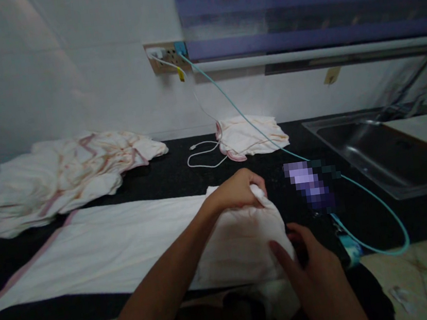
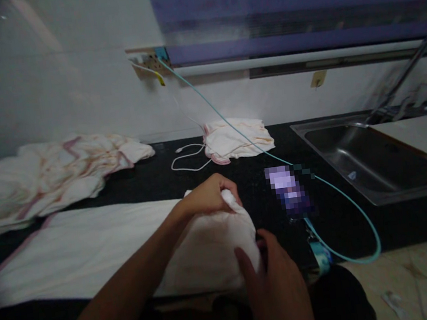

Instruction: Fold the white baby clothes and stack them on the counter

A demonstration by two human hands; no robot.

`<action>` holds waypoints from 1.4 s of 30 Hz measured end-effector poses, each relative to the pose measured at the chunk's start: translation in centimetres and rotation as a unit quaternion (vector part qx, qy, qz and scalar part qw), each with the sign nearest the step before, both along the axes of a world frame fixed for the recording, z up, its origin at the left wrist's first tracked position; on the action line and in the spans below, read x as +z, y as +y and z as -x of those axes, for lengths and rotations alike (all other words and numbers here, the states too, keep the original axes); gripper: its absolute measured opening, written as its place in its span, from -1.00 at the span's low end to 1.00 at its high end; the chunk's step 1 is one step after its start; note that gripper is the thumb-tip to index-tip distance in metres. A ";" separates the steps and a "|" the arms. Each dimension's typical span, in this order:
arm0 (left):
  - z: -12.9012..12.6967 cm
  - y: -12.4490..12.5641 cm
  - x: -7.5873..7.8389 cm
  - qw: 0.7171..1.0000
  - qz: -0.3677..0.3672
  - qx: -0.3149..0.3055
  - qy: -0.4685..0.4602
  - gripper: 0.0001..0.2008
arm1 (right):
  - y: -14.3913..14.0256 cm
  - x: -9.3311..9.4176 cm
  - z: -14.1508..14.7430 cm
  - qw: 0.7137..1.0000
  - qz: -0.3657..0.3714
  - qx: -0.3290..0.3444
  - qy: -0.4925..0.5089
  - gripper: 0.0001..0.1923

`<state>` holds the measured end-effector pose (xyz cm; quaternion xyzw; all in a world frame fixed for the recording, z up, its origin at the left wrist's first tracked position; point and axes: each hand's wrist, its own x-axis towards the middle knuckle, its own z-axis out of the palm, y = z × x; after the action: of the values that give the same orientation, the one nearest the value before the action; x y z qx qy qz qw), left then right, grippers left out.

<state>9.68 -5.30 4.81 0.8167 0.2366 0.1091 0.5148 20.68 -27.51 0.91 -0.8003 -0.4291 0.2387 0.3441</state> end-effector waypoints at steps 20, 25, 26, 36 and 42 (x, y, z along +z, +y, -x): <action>-3.8 4.4 2.8 0.969 0.039 -0.206 0.127 -0.69 | -0.2 0.4 -5.8 0.979 -0.040 0.030 0.199 -0.50; -5.1 5.0 2.9 0.984 0.024 -0.175 0.009 -0.70 | 0.0 1.0 -6.3 0.988 -0.131 -0.036 0.066 -0.54; -5.0 5.0 2.8 0.986 0.029 -0.163 -0.015 -0.70 | 0.1 1.0 -6.0 0.985 -0.156 -0.053 0.049 -0.53; -2.3 4.2 1.5 0.982 0.131 -0.057 -0.124 -0.59 | 0.3 0.9 -0.9 0.921 -0.346 -0.160 -0.086 -0.73; -0.9 4.2 2.9 0.981 0.085 -0.091 -0.146 -0.70 | -0.2 1.2 1.2 0.927 -0.361 -0.069 -0.077 -0.87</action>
<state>10.56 -1.10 7.68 0.7633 0.0921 0.1590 0.6194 19.47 -27.70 2.15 -0.6656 -0.4555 -0.0186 0.5908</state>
